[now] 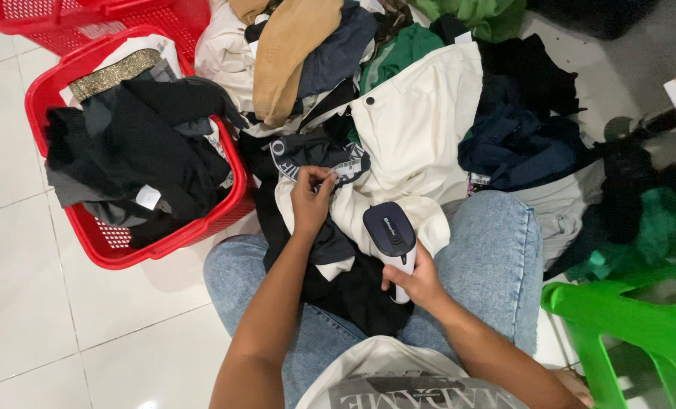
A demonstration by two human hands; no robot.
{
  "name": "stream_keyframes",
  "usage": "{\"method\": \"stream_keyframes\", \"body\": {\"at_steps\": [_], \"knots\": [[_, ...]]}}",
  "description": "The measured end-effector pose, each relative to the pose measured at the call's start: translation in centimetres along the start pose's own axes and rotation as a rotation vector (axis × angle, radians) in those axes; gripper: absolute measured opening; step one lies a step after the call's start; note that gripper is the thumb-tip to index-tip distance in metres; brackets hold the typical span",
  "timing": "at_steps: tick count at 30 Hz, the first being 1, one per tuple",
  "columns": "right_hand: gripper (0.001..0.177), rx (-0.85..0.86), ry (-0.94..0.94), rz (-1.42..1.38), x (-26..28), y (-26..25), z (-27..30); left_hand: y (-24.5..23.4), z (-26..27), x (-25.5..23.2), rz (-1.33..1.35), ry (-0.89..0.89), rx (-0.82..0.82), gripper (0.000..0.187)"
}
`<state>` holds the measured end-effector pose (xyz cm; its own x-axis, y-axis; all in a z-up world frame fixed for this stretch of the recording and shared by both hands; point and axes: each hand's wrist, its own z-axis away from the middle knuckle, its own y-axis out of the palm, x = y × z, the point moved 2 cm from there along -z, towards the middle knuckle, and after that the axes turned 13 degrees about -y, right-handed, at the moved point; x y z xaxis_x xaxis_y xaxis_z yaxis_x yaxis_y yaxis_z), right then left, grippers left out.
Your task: The person sits on the floor and uses a handheld scanner to scan the barcode tags on various pieces of clothing from a pile, placing the scanned items into a red plastic basket.
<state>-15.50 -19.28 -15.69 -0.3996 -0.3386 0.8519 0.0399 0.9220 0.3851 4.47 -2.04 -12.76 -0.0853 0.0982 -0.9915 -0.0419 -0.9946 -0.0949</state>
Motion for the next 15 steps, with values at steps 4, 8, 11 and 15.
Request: {"method": "stream_keyframes", "body": {"at_steps": [4, 8, 11, 15], "knots": [[0.045, -0.006, -0.025, -0.022, -0.28, -0.14, 0.25, 0.03, -0.31, 0.26, 0.059, -0.023, 0.004, 0.018], [0.046, -0.007, -0.037, -0.001, -0.16, -0.12, 0.32, -0.02, -0.55, 0.28, 0.052, -0.033, 0.001, 0.018], [0.044, -0.021, -0.041, 0.006, 0.01, -0.10, 0.02, -0.14, -0.26, 0.01, 0.051, -0.056, 0.005, 0.018], [0.045, -0.020, -0.042, 0.016, 0.12, -0.08, 0.07, -0.07, -0.33, 0.01, 0.046, -0.054, -0.004, 0.018]]}}
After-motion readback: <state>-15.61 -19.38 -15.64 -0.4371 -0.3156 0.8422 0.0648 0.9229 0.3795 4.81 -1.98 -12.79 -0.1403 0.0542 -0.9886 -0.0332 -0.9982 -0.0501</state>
